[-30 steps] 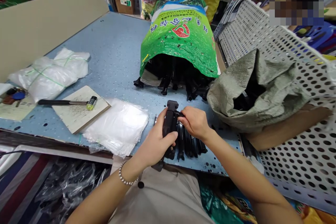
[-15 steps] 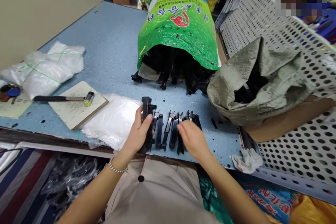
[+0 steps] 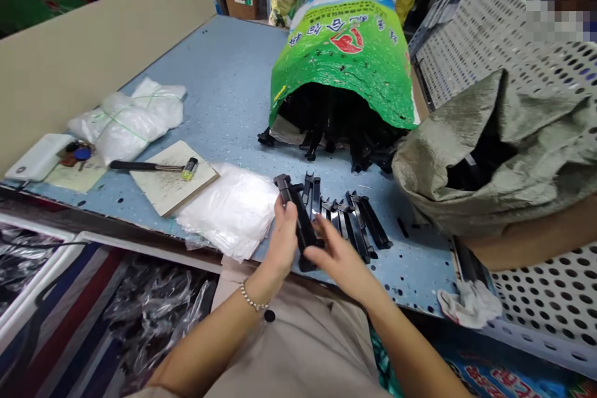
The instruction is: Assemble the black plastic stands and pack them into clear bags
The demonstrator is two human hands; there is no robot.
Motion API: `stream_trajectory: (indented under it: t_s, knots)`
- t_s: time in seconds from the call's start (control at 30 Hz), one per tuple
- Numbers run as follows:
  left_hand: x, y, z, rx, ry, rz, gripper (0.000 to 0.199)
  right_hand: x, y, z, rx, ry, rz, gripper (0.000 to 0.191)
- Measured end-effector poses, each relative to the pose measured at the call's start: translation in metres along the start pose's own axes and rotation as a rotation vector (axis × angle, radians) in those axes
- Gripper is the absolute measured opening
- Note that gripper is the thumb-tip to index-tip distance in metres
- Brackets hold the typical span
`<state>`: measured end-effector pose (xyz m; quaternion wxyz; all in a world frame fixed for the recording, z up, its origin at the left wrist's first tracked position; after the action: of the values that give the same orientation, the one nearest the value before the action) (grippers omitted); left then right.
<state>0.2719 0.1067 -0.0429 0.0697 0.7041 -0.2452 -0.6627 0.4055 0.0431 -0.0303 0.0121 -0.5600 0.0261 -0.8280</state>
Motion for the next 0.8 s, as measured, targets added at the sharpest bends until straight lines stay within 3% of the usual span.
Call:
stream_trajectory:
  t_s: [0.1, 0.23, 0.33, 0.4, 0.5, 0.6, 0.7, 0.8]
  knots:
    - [-0.007, 0.005, 0.015, -0.048, -0.212, -0.140, 0.053, -0.003, -0.003, -0.030, 0.072, -0.315, -0.149, 0.041]
    - [-0.011, -0.010, 0.057, -0.283, -0.754, -0.375, 0.037, -0.012, -0.009, -0.036, 0.047, -0.593, -0.288, 0.033]
    - [-0.007, -0.025, 0.084, -0.274, -0.962, -0.382, 0.013, -0.008, -0.013, -0.039, 0.026, -0.697, -0.303, 0.029]
    - [-0.005, -0.033, 0.099, -0.191, -0.875, -0.309, 0.014, -0.004, -0.015, -0.046, 0.007, -0.766, -0.321, 0.029]
    - [-0.003, -0.039, 0.120, -0.138, -0.519, -0.106, 0.017, -0.001, -0.020, -0.056, -0.035, -0.875, -0.367, 0.031]
    - [-0.001, -0.041, 0.128, -0.084, -0.202, 0.047, 0.026, 0.002, -0.030, -0.067, -0.066, -0.988, -0.425, 0.031]
    - [0.001, -0.042, 0.126, -0.028, -0.070, 0.101, 0.026, 0.006, -0.043, -0.082, -0.029, -1.078, -0.469, 0.032]
    - [0.001, -0.041, 0.125, -0.065, -0.001, 0.068, 0.024, 0.007, -0.059, -0.102, 0.017, -1.126, -0.499, 0.029]
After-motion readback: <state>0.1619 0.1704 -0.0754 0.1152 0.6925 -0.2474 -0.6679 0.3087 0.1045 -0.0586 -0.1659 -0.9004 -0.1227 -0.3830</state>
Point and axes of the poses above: each hand's wrist, its own y-axis away from the middle knuckle, its own z-axis out of the back of the hand, x = y × z, the point moved 5 cm from there along -y, towards the middle knuckle, and after that the axes turned 10 degrees about z, right-handed, at the moved point
